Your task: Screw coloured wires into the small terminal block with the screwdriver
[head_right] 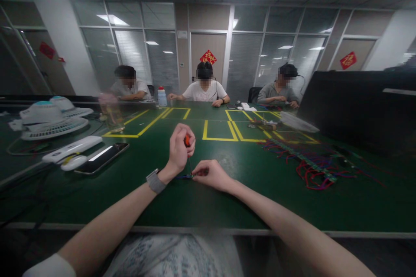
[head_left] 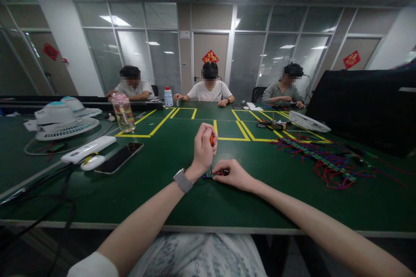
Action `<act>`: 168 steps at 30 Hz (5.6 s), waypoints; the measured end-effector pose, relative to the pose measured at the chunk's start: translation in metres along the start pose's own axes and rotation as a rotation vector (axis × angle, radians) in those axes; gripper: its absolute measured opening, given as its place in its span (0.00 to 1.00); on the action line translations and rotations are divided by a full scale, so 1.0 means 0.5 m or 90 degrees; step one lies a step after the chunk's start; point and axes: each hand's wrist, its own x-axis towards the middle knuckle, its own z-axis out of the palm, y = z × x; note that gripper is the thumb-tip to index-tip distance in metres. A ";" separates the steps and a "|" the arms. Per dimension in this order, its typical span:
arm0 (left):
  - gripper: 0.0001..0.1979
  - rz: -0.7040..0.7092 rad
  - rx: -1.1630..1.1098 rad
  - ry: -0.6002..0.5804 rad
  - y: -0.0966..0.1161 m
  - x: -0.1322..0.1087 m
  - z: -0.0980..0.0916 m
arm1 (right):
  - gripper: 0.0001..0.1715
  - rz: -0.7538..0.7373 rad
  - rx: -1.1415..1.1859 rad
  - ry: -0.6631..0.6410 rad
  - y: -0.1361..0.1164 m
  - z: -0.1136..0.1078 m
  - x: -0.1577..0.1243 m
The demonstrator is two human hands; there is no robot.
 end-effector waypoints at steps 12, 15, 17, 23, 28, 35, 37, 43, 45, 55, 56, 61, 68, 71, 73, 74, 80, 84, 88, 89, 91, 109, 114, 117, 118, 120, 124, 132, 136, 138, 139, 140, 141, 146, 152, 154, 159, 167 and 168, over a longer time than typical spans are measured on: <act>0.09 -0.010 0.012 0.003 -0.008 0.001 -0.001 | 0.07 0.011 -0.007 -0.001 0.000 0.001 0.000; 0.09 -0.009 0.011 0.000 -0.012 0.002 -0.001 | 0.07 0.012 -0.008 0.001 0.001 0.002 0.001; 0.09 -0.015 0.007 -0.006 -0.015 0.005 -0.002 | 0.07 0.014 -0.003 0.002 0.002 0.002 0.000; 0.06 -0.006 0.125 -0.134 -0.001 0.026 -0.024 | 0.07 0.018 0.000 0.005 0.001 0.002 -0.002; 0.09 -0.009 0.243 -0.269 0.033 0.042 -0.046 | 0.05 0.010 -0.038 0.007 -0.009 0.001 -0.005; 0.09 0.183 0.484 -0.154 0.020 0.034 -0.053 | 0.09 0.000 -0.053 0.009 -0.014 0.002 -0.007; 0.09 0.273 0.565 -0.115 0.016 0.027 -0.052 | 0.08 -0.008 -0.064 0.007 -0.012 0.002 -0.008; 0.13 0.180 0.464 -0.237 0.026 0.025 -0.046 | 0.08 -0.029 -0.093 -0.011 -0.005 -0.003 -0.009; 0.14 0.091 0.379 -0.282 0.030 0.030 -0.048 | 0.08 -0.039 -0.098 -0.018 -0.004 -0.005 -0.008; 0.14 0.205 0.493 -0.209 0.030 0.041 -0.054 | 0.07 -0.057 -0.142 -0.013 -0.009 -0.002 -0.010; 0.14 0.184 0.450 -0.220 0.028 0.043 -0.054 | 0.07 -0.063 -0.145 -0.014 -0.008 -0.002 -0.010; 0.14 0.080 0.366 -0.187 0.022 0.042 -0.053 | 0.08 -0.074 -0.163 -0.008 -0.005 -0.001 -0.013; 0.15 0.150 0.407 -0.212 0.023 0.034 -0.041 | 0.08 -0.070 -0.180 -0.005 -0.015 0.000 -0.016; 0.16 0.047 0.266 -0.253 0.015 0.036 -0.039 | 0.07 -0.069 -0.180 -0.004 -0.017 0.001 -0.017; 0.15 0.043 0.270 -0.222 0.011 0.034 -0.040 | 0.07 -0.068 -0.183 -0.001 -0.015 0.003 -0.017; 0.13 0.071 0.309 -0.196 0.011 0.033 -0.040 | 0.07 -0.069 -0.185 -0.002 -0.014 0.004 -0.018; 0.11 0.211 0.464 -0.151 0.019 0.027 -0.040 | 0.07 -0.080 -0.198 0.002 -0.009 0.004 -0.017; 0.16 0.079 0.289 -0.222 0.010 0.032 -0.039 | 0.07 -0.086 -0.201 -0.003 -0.010 0.002 -0.018; 0.11 0.121 0.353 -0.158 0.010 0.029 -0.041 | 0.07 -0.086 -0.201 -0.003 -0.009 0.001 -0.019; 0.10 0.162 0.404 -0.136 0.013 0.027 -0.041 | 0.07 -0.085 -0.201 -0.001 -0.009 0.001 -0.019; 0.09 0.216 0.469 -0.130 0.020 0.025 -0.041 | 0.07 -0.081 -0.202 0.004 -0.008 0.000 -0.019; 0.15 0.082 0.256 -0.187 0.011 0.035 -0.041 | 0.06 -0.011 -0.197 0.038 0.010 -0.017 -0.007; 0.11 0.119 0.325 -0.133 0.008 0.032 -0.042 | 0.09 -0.013 -0.138 0.027 0.027 -0.032 -0.002; 0.10 0.178 0.409 -0.111 0.015 0.030 -0.044 | 0.12 -0.010 -0.097 -0.005 0.029 -0.041 -0.001; 0.11 0.171 0.397 -0.122 0.016 0.031 -0.044 | 0.13 -0.004 -0.089 -0.015 0.029 -0.043 -0.001; 0.15 0.109 0.303 -0.172 0.017 0.034 -0.044 | 0.15 0.012 -0.086 -0.029 0.030 -0.044 0.000; 0.16 -0.005 0.160 -0.226 0.007 0.038 -0.044 | 0.16 0.023 -0.087 -0.033 0.030 -0.044 0.000; 0.12 0.158 0.381 -0.090 -0.001 0.040 -0.050 | 0.16 0.016 -0.095 -0.035 0.030 -0.044 0.000; 0.15 0.047 0.223 -0.161 0.000 0.043 -0.049 | 0.16 0.019 -0.107 -0.031 0.033 -0.043 0.001; 0.14 0.041 0.218 -0.150 -0.001 0.043 -0.047 | 0.15 0.016 -0.107 -0.031 0.035 -0.042 0.001; 0.13 0.054 0.238 -0.136 -0.002 0.042 -0.046 | 0.15 0.015 -0.107 -0.032 0.036 -0.042 0.001; 0.12 0.070 0.262 -0.119 -0.001 0.042 -0.046 | 0.15 0.013 -0.106 -0.033 0.036 -0.043 0.001; 0.11 0.083 0.283 -0.106 -0.001 0.042 -0.047 | 0.15 0.013 -0.105 -0.034 0.036 -0.043 0.001; 0.13 0.074 0.236 -0.135 0.006 0.045 -0.049 | 0.15 0.014 -0.102 -0.036 0.034 -0.044 0.001; 0.14 0.027 0.191 -0.111 0.000 0.040 -0.045 | 0.16 0.015 -0.115 -0.033 0.032 -0.042 0.000; 0.13 0.050 0.230 -0.087 -0.003 0.039 -0.045 | 0.17 0.009 -0.124 -0.032 0.032 -0.041 0.000; 0.14 0.036 0.165 -0.126 -0.009 0.043 -0.046 | 0.16 0.013 -0.130 -0.026 0.030 -0.039 0.001; 0.14 0.103 0.301 -0.066 -0.017 0.039 -0.046 | 0.15 0.025 -0.120 0.002 0.032 -0.034 0.004; 0.14 0.120 0.324 -0.054 -0.017 0.040 -0.047 | 0.15 0.026 -0.118 0.007 0.032 -0.034 0.005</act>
